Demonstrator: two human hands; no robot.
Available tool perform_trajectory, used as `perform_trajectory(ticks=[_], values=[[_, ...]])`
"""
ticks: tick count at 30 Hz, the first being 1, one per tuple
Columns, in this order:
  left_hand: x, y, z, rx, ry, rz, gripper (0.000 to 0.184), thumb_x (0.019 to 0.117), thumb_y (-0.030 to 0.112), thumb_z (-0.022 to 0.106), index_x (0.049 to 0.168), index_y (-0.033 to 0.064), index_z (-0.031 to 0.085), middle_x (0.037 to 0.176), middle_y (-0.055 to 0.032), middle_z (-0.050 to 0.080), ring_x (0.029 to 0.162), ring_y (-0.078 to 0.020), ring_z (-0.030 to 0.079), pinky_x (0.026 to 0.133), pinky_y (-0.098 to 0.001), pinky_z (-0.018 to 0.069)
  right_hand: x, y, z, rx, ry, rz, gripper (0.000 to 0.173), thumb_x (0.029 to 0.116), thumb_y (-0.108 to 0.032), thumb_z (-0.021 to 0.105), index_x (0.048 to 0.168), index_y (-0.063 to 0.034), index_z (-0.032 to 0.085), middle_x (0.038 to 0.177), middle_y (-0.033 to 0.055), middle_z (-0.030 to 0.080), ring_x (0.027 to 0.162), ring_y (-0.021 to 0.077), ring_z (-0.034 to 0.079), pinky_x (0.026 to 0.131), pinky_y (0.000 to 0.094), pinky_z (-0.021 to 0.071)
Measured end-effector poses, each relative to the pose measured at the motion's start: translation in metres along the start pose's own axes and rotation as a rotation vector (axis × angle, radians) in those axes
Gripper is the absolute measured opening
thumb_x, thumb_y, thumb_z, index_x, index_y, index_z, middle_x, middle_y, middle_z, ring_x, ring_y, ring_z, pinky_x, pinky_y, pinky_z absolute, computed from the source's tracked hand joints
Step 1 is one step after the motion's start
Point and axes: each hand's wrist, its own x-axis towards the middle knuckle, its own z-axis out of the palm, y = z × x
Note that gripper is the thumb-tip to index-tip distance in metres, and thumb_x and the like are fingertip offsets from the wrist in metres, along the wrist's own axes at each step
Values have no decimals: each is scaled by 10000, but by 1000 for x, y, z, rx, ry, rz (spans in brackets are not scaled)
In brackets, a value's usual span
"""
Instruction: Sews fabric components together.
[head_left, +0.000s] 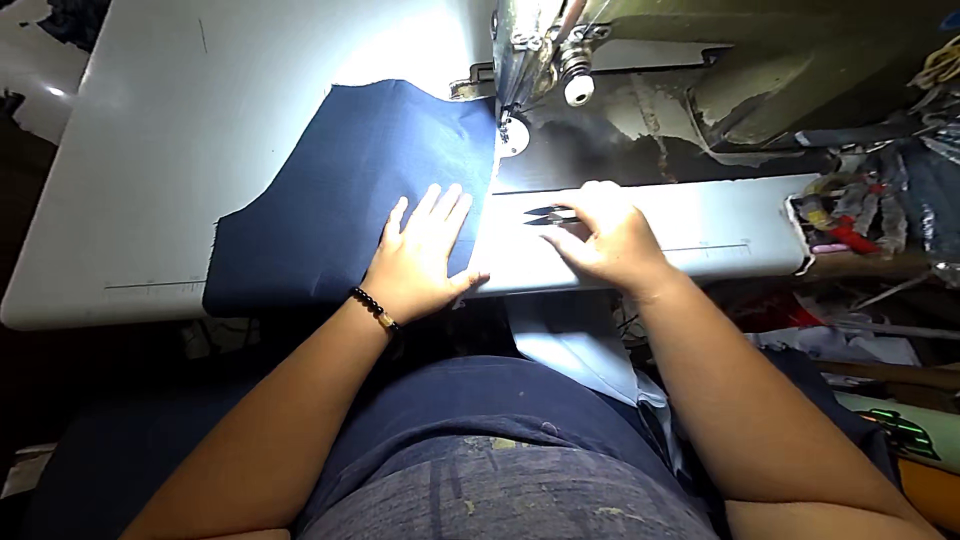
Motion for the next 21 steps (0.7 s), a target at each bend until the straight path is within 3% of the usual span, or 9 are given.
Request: perform_trajectory(ticks=[3, 6, 9, 11, 15, 16, 17, 18, 21], values=[[0, -19, -14, 10, -120, -56, 977, 948, 764, 370, 1654, 112, 202, 1738, -51, 127, 1607, -269, 58, 1247, -626, 46, -22, 36, -47, -126, -88, 272, 319, 944, -138, 675, 1232, 0, 688, 1118, 287, 668, 1069, 472, 653, 905, 643, 516], [0, -22, -23, 34, -218, -83, 944, 976, 737, 340, 1660, 110, 166, 1741, -77, 87, 1607, -290, 23, 1242, -634, 26, -48, 91, -91, -324, -110, 471, 380, 1026, -259, 610, 1331, -36, 649, 1253, 357, 618, 1210, 598, 551, 967, 782, 398], [1, -18, -24, 56, -233, -76, 841, 1034, 624, 373, 1662, 110, 151, 1744, -73, 63, 1608, -286, 5, 1241, -635, 12, -57, 111, -113, -429, -76, 547, 421, 1047, -245, 560, 1455, -146, 584, 1378, 364, 532, 1328, 641, 400, 1024, 826, 267], [0, -15, -22, 74, -229, -66, 779, 1061, 571, 353, 1661, 113, 161, 1743, -70, 77, 1607, -292, 18, 1235, -651, 18, -52, 95, -105, -392, -48, 498, 441, 1032, -146, 537, 1468, -84, 554, 1386, 384, 518, 1335, 643, 401, 1050, 807, 283], [-7, -10, -17, -237, -50, -132, 572, 1100, 312, 283, 1615, 66, 315, 1699, -61, 273, 1591, -228, 168, 1266, -575, 62, -25, 25, -43, -123, 18, 232, 274, 989, -122, 559, 1158, -3, 740, 1195, 284, 661, 1156, 506, 588, 997, 645, 444], [-13, 0, -21, -563, 76, -226, 517, 1106, 234, 267, 1565, 36, 402, 1620, -61, 421, 1530, -143, 310, 1275, -432, 155, -15, 5, -27, -10, 24, 170, 261, 968, -124, 578, 1101, 2, 765, 1143, 263, 679, 1104, 464, 612, 974, 603, 463], [-17, 16, -31, -889, 247, -354, 463, 1129, 268, 261, 1444, 52, 522, 1399, -42, 600, 1307, -63, 524, 1131, -317, 389, -5, -11, -14, 105, 37, 123, 261, 963, -151, 584, 1075, -17, 779, 1089, 220, 693, 1043, 390, 632, 931, 533, 490], [-19, 31, -43, -1142, 364, -418, 448, 1134, 325, 260, 1361, 98, 573, 1239, -11, 660, 1148, -43, 615, 999, -303, 515, 4, -26, -2, 234, 38, 107, 265, 979, -165, 580, 1095, -32, 777, 1045, 162, 705, 984, 284, 650, 887, 436, 517], [-24, 60, -71, -1599, 451, -325, 430, 1133, 385, 250, 1287, 180, 595, 1153, 31, 689, 1085, -49, 663, 929, -303, 575, 29, -68, 7, 854, -233, 286, 395, 1104, -189, 425, 1452, -39, 540, 975, 38, 711, 709, 19, 646, 635, 177, 545]])
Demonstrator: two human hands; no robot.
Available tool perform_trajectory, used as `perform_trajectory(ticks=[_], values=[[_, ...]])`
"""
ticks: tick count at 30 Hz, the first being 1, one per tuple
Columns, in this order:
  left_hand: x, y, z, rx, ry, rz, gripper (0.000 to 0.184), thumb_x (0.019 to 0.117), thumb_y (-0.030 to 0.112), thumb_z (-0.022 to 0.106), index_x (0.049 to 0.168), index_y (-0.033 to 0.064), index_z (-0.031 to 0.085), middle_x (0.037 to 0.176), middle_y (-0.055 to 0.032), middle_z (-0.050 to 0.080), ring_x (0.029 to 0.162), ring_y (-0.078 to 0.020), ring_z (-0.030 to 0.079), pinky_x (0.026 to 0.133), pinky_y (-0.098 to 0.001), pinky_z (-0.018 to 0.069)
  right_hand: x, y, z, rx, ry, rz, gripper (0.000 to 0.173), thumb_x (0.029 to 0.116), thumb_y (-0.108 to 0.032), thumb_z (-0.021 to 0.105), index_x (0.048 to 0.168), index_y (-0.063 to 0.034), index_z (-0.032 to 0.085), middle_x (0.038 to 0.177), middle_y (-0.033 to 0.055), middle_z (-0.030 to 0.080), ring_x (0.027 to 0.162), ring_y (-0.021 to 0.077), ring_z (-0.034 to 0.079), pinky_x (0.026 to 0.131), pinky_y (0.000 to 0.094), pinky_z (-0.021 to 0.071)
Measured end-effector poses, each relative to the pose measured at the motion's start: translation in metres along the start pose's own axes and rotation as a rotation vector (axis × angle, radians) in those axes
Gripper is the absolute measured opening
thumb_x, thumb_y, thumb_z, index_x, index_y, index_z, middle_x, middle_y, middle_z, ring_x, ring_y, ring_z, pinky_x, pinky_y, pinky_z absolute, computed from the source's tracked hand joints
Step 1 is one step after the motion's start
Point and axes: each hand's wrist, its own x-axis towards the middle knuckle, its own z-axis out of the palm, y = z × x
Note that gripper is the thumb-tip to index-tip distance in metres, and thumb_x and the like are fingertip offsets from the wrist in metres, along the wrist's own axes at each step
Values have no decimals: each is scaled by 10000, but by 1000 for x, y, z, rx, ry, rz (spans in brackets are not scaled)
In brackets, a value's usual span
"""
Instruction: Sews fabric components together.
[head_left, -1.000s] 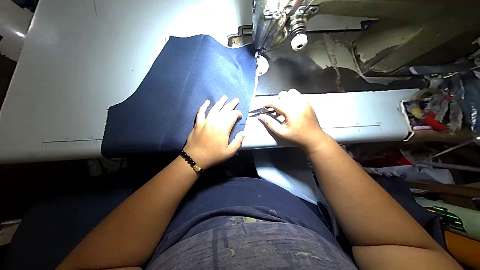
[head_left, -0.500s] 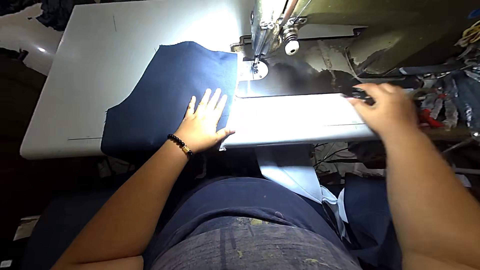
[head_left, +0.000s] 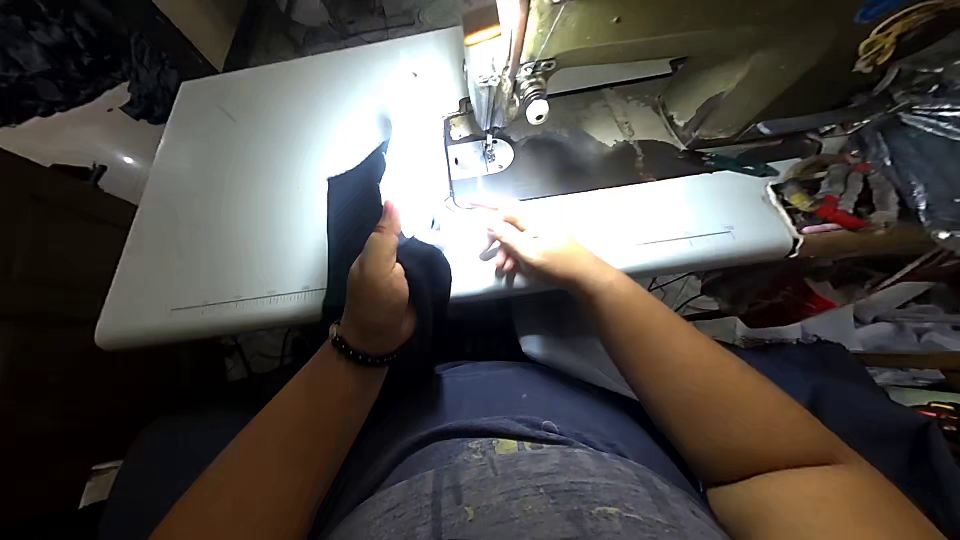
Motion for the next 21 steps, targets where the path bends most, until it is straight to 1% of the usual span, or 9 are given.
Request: perform_trajectory(ticks=[2, 4, 7, 12, 16, 17, 18, 19, 21], values=[[-6, 7, 9, -117, -28, 23, 425, 1134, 375, 241, 1269, 184, 595, 1154, 17, 692, 1098, -71, 668, 935, -313, 580, 9, -18, 10, 280, -220, 192, 490, 1134, -281, 329, 1600, -133, 302, 962, 88, 714, 610, 103, 664, 551, 252, 570], [-14, 10, 15, -182, -48, 25, 448, 1132, 379, 213, 1212, 187, 610, 1085, 10, 701, 1022, -72, 687, 878, -307, 597, 7, -22, 20, 378, -335, 268, 489, 1135, -351, 279, 1581, -153, 318, 878, 66, 720, 580, 121, 681, 564, 279, 603], [-25, 11, 30, -263, -56, -23, 575, 1117, 440, 142, 952, 159, 616, 747, -10, 648, 629, -78, 651, 547, -254, 570, -5, -4, 31, 446, -439, 312, 582, 1119, -475, 189, 1149, -58, 595, 823, -21, 718, 695, 60, 710, 688, 243, 602], [-38, -18, 39, -163, -88, 34, 485, 1072, 559, 353, 1226, 200, 641, 1106, 27, 701, 1079, -90, 666, 935, -356, 577, -19, -14, 19, 534, -315, 397, 481, 1126, -416, 230, 1323, -128, 561, 901, -50, 729, 683, 37, 699, 659, 224, 606], [-38, -48, 40, 138, -184, 217, 680, 1053, 614, 308, 1499, 115, 427, 1416, 33, 579, 1322, -28, 523, 1137, -318, 447, -26, -24, -22, 28, -170, 246, 443, 1125, -284, 322, 1080, -15, 671, 836, -5, 694, 711, 36, 664, 657, 239, 575], [-30, -57, 31, 361, -319, 283, 829, 1049, 644, 219, 1598, 23, 240, 1601, -21, 404, 1478, -32, 347, 1258, -331, 276, -31, -24, -43, -264, -45, 165, 382, 1099, -228, 396, 1054, -11, 706, 870, 41, 709, 769, 85, 677, 693, 292, 578], [-16, -67, 20, 646, -481, 342, 926, 1043, 670, 123, 1616, -58, 125, 1711, -130, 184, 1592, -160, 112, 1302, -483, 51, -35, -26, -65, -575, 133, 83, 324, 1062, -201, 468, 1032, -2, 723, 903, 119, 718, 838, 202, 694, 742, 417, 570], [-2, -73, 11, 957, -610, 403, 947, 1031, 674, 96, 1610, -73, 155, 1713, -196, 139, 1606, -289, 44, 1250, -652, -10, -38, -32, -86, -842, 275, 58, 305, 1046, -201, 497, 1056, 8, 720, 969, 215, 719, 926, 361, 705, 781, 575, 557], [23, -80, 2, 1369, -797, 482, 843, 1028, 651, 275, 1588, 27, 361, 1669, -157, 317, 1571, -346, 224, 1191, -740, 118, -41, -46, -110, -1103, 397, 75, 306, 1045, -181, 499, 1168, 17, 698, 1153, 341, 629, 1132, 576, 570, 891, 729, 446]])
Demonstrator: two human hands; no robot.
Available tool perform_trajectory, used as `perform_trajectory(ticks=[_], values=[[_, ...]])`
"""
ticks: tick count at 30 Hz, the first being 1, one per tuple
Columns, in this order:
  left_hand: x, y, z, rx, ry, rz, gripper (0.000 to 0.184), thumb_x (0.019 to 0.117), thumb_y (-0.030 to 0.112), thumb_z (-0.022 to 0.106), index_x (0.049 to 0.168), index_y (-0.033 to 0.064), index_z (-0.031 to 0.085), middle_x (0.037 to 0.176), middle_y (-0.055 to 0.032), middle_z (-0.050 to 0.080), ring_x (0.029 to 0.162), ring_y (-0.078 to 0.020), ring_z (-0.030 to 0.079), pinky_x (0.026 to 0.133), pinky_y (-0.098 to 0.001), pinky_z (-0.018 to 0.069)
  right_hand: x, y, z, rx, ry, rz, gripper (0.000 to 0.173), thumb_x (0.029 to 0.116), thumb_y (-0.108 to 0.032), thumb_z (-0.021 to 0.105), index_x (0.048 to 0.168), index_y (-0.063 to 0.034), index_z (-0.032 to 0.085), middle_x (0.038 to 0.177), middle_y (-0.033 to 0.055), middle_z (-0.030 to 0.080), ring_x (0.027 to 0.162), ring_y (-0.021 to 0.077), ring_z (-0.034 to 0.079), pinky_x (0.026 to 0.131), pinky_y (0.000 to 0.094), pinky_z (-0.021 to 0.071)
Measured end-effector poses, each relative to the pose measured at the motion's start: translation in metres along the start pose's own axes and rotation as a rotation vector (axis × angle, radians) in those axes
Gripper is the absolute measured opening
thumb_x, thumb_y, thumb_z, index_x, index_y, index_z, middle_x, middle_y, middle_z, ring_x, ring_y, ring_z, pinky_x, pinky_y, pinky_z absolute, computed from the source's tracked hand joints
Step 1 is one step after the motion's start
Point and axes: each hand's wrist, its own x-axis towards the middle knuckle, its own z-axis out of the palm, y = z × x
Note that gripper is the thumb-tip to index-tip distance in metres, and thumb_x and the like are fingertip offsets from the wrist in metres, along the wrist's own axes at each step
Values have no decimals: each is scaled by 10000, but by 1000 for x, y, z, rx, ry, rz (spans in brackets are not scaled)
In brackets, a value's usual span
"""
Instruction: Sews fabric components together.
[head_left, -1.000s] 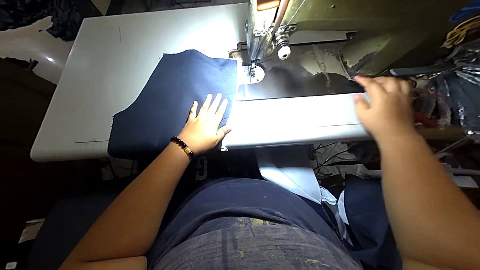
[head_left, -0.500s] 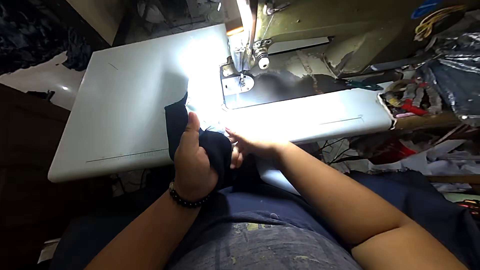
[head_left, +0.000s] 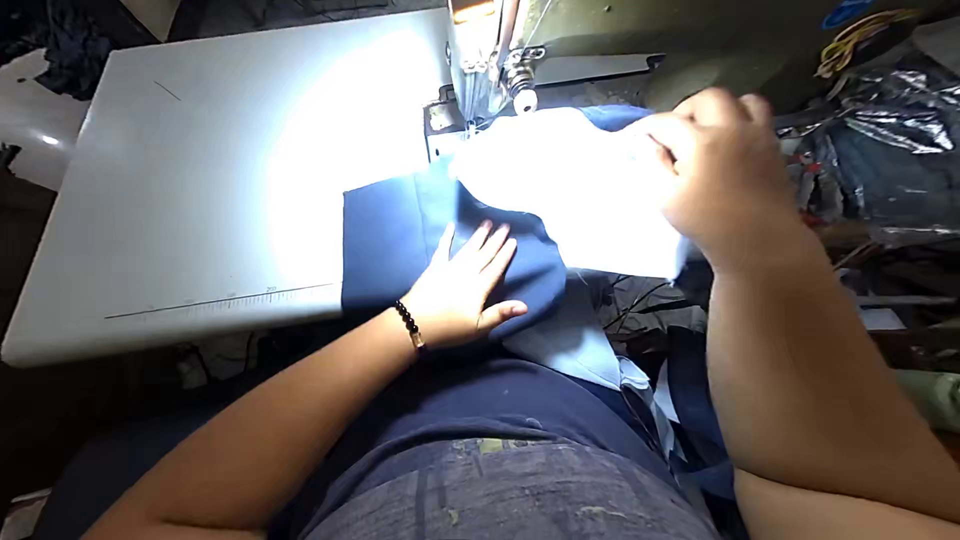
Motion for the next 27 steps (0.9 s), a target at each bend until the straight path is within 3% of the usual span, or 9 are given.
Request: perform_trajectory(ticks=[1, 3, 4, 6, 7, 9, 12, 18, 27], values=[[8, -5, -3, 87, -41, 35, 723, 1028, 576, 419, 1544, 71, 462, 1610, -135, 430, 1516, -342, 357, 1177, -703, 231, 0, -4, -1, -32, 23, -4, 304, 1036, -168, 499, 1180, 4, 704, 1172, 340, 615, 1158, 581, 544, 917, 712, 438], [28, -12, -8, 113, 56, 127, 430, 986, 370, 610, 1288, 78, 696, 1229, -143, 687, 1145, -354, 639, 957, -589, 483, -8, -29, 19, 47, -10, -24, 262, 1014, -132, 521, 1107, 18, 715, 1120, 297, 644, 1117, 500, 600, 930, 623, 494], [38, -15, -9, 103, 104, 146, 345, 986, 332, 601, 1167, 69, 729, 1087, -148, 693, 1027, -353, 655, 868, -554, 501, -13, -40, 38, 117, -44, -39, 246, 1001, -117, 529, 1090, -2, 728, 1083, 251, 662, 1048, 428, 648, 884, 568, 536], [45, -19, -3, 127, 101, 76, 471, 1030, 406, 477, 1305, 73, 664, 1337, -180, 629, 1272, -361, 582, 1041, -567, 434, -17, -47, 72, 189, -179, -26, 272, 1007, -83, 516, 1197, -50, 709, 1186, 234, 657, 1061, 398, 667, 873, 549, 554], [44, -18, 2, 142, 41, 18, 591, 1055, 463, 374, 1498, 101, 526, 1561, -171, 472, 1470, -347, 415, 1182, -573, 309, -15, -40, 84, 186, -209, -8, 309, 1019, -87, 508, 1264, -71, 695, 1214, 233, 640, 1097, 416, 647, 885, 568, 545], [42, -14, 8, 158, -47, -19, 660, 1064, 476, 248, 1631, 144, 309, 1705, -133, 228, 1585, -324, 176, 1251, -594, 146, -7, -15, 98, 199, -168, 27, 318, 1027, -123, 511, 1275, -83, 705, 1235, 221, 641, 1163, 429, 611, 924, 604, 516], [42, -10, 7, 149, -91, -6, 623, 1066, 435, 230, 1636, 193, 307, 1711, -117, 220, 1589, -333, 157, 1224, -664, 111, 5, 13, 104, 306, -62, -90, 347, 994, -61, 458, 1185, -51, 748, 1112, 202, 680, 1123, 370, 629, 1010, 521, 473], [52, -17, -9, 141, -201, -56, 637, 1039, 569, 292, 1637, 353, 272, 1724, -34, 199, 1596, -279, 144, 1201, -717, 63, 11, 10, 103, 271, -137, -109, 332, 1000, -102, 471, 1198, -68, 735, 1114, 188, 653, 1126, 384, 601, 942, 550, 488], [44, -10, 0, 150, -137, -90, 693, 1055, 537, 250, 1641, 169, 285, 1721, -136, 166, 1592, -373, 97, 1230, -658, 109, 11, -6, 74, 229, -197, -81, 317, 1031, -124, 479, 1218, -42, 722, 1109, 201, 675, 1093, 365, 649, 942, 526, 519]])
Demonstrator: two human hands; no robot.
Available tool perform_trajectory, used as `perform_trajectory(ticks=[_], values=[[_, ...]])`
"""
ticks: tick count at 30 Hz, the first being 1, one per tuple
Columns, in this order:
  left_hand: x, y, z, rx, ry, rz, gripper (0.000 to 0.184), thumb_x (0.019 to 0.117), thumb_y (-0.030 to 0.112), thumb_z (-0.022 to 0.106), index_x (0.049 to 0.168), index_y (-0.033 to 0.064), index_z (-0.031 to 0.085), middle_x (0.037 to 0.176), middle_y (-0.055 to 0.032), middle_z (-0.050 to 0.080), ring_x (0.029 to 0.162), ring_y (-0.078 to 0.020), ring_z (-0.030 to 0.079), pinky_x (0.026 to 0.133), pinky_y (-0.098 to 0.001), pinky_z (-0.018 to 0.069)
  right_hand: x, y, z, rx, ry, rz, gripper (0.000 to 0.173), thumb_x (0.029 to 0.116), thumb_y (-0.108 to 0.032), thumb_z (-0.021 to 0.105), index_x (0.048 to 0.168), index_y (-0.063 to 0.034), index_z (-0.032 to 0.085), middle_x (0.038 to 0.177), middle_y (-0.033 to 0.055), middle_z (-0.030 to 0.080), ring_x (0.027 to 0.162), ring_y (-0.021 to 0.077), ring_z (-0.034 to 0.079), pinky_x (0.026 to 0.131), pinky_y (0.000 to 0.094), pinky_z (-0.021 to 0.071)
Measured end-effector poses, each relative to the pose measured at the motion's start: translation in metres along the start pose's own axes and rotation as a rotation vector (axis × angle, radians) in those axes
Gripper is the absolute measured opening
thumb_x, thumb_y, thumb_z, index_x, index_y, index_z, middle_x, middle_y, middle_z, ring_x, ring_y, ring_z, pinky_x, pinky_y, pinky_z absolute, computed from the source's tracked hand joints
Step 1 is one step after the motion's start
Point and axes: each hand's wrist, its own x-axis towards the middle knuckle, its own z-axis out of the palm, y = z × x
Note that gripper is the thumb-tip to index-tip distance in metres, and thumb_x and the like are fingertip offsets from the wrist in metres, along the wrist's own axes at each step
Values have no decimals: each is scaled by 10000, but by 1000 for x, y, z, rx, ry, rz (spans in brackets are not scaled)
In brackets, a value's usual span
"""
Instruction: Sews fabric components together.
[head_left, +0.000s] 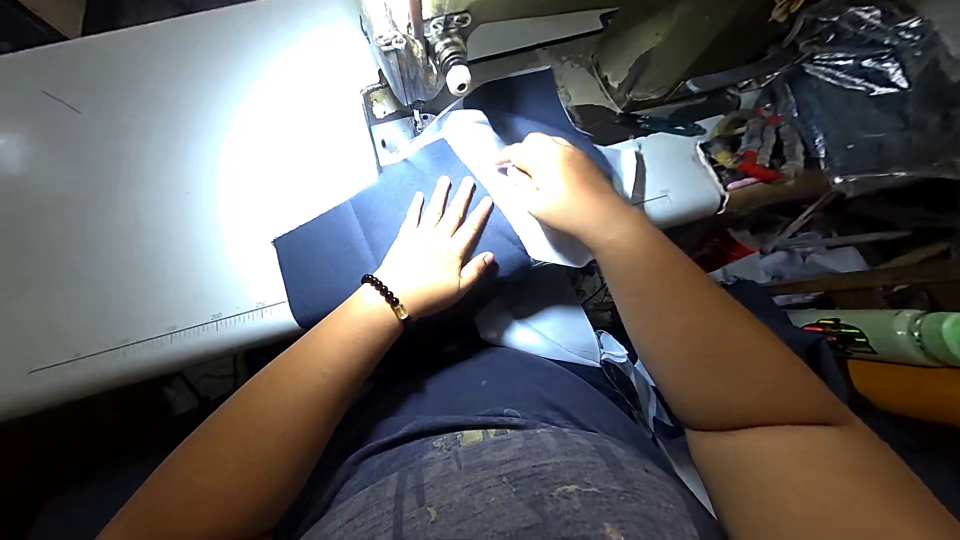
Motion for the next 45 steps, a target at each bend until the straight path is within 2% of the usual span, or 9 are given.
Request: perform_trajectory(ticks=[6, 11, 13, 22, 26, 31, 35, 40, 45], values=[[-8, 28, -3, -56, 5, -180, 597, 1085, 369, 300, 1637, 141, 291, 1729, -119, 139, 1586, -425, 35, 1129, -815, 21, -15, -19, 3, 3, -18, 87, 449, 991, -394, 625, 850, 32, 652, 834, 187, 640, 836, 363, 671, 710, 546, 530], [7, 3, -25, 38, 59, -105, 538, 990, 75, 436, 1419, 344, 615, 1530, -110, 533, 1371, -389, 505, 991, -684, 333, -18, -30, 8, -121, -64, 166, 494, 995, -490, 557, 910, -14, 657, 838, 189, 651, 889, 397, 676, 691, 566, 506], [18, -17, -31, 37, 95, -47, 498, 996, 35, 447, 1411, 238, 634, 1470, -161, 574, 1310, -399, 556, 956, -648, 418, -14, -39, 1, -139, -150, 212, 524, 987, -528, 585, 1008, -14, 687, 886, 203, 672, 920, 416, 679, 702, 586, 512], [20, -63, -20, -55, 17, -85, 643, 1065, 299, 294, 1645, 47, 180, 1722, -153, 139, 1597, -313, 114, 1253, -575, 136, -20, -35, 14, -169, -120, 220, 590, 883, -621, 682, 848, -34, 639, 925, 185, 670, 1004, 403, 641, 765, 585, 465], [20, -58, -23, -87, 20, -108, 623, 1074, 285, 285, 1631, 14, 212, 1712, -178, 164, 1592, -336, 131, 1228, -650, 96, -16, -38, 13, -150, -143, 208, 570, 906, -600, 671, 851, -34, 629, 964, 189, 667, 1041, 403, 622, 788, 578, 448], [33, -60, -50, -50, -68, -159, 645, 1028, 249, 511, 1623, 106, 306, 1632, -186, 357, 1482, -400, 363, 1142, -641, 298, 0, -41, 15, -54, -158, 169, 509, 868, -489, 777, 907, -1, 640, 867, 177, 655, 888, 360, 655, 764, 540, 502], [41, -70, -56, -84, 30, -75, 771, 880, 204, 723, 1577, 98, 409, 1415, -264, 525, 1333, -454, 478, 1065, -643, 355, 3, -49, 19, 108, -56, 85, 446, 830, -195, 824, 1178, 44, 679, 1053, 214, 691, 951, 343, 675, 843, 527, 533], [40, -71, -58, -371, 21, -208, 835, 863, 125, 771, 1597, 208, 383, 1508, -144, 510, 1165, -286, 616, 894, -492, 511, -2, -48, 37, 200, 48, -21, 467, 858, -40, 701, 1322, -1, 668, 1376, 217, 632, 1293, 332, 604, 1080, 492, 466], [40, -96, -30, -869, 234, -45, 683, 837, 38, 725, 1468, 59, 465, 1253, -49, 666, 1018, -16, 662, 865, -196, 557, -3, -41, 45, 314, 165, 18, 252, 954, -119, 619, 1120, 38, 725, 1156, 193, 719, 1053, 269, 697, 933, 445, 546]])
